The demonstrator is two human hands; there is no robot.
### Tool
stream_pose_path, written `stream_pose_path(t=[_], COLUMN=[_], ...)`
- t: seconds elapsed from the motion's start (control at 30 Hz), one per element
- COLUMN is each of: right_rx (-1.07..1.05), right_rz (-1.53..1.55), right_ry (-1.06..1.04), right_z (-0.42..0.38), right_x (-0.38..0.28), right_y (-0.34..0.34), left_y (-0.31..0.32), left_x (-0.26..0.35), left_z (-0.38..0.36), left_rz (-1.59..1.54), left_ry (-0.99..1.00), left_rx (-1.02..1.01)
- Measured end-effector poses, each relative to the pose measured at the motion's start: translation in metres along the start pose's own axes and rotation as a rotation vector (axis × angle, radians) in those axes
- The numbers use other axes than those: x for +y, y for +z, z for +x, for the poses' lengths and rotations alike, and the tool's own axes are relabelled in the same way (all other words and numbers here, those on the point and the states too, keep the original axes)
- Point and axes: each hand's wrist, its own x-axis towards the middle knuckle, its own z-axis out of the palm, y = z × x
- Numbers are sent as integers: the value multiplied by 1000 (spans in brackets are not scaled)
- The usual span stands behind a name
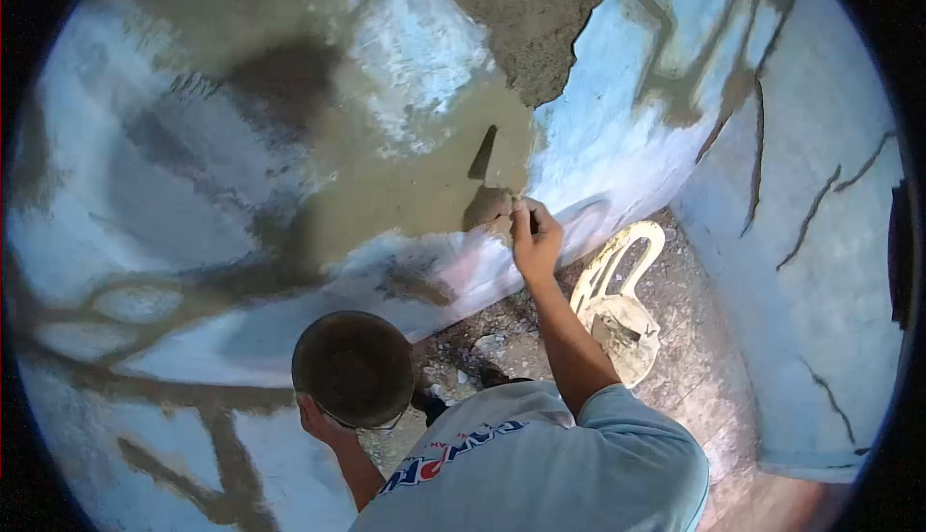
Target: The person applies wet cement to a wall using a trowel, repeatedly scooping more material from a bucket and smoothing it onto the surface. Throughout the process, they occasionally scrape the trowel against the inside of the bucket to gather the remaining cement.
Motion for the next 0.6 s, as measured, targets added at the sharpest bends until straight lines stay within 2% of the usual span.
stream_pose_path(t=[0.03,0.07,0.17,0.2,0.33,0.37,0.43,0.5,0.6], right_rx=[-5,20,65,110,99,102,112,143,125], right_rz=[51,73,89,53,26,179,487,387,180], right_ry=[61,-22,-19,-108,-157,-7,285,237,153], right_z=[-6,-6,0,3,-3,-12,-34,-43,-42], right_x=[4,8,10,6,13,18,22,38,53], right_y=[6,13,24,27,38,43,55,61,54], left_y=[10,18,12,3,-7,-3,-16,-21,-27], left_x=[12,20,18,16,20,22,17,15,23], left_z=[-7,-11,-11,-9,-8,-11,-10,-7,-6], left_rz=[20,42,3,13,-21,-48,357,506,376], left_ry=[-23,-45,-19,-26,-78,-98,161,239,82], left_rx=[14,29,-53,-55,-55,-55,-152,-164,-90])
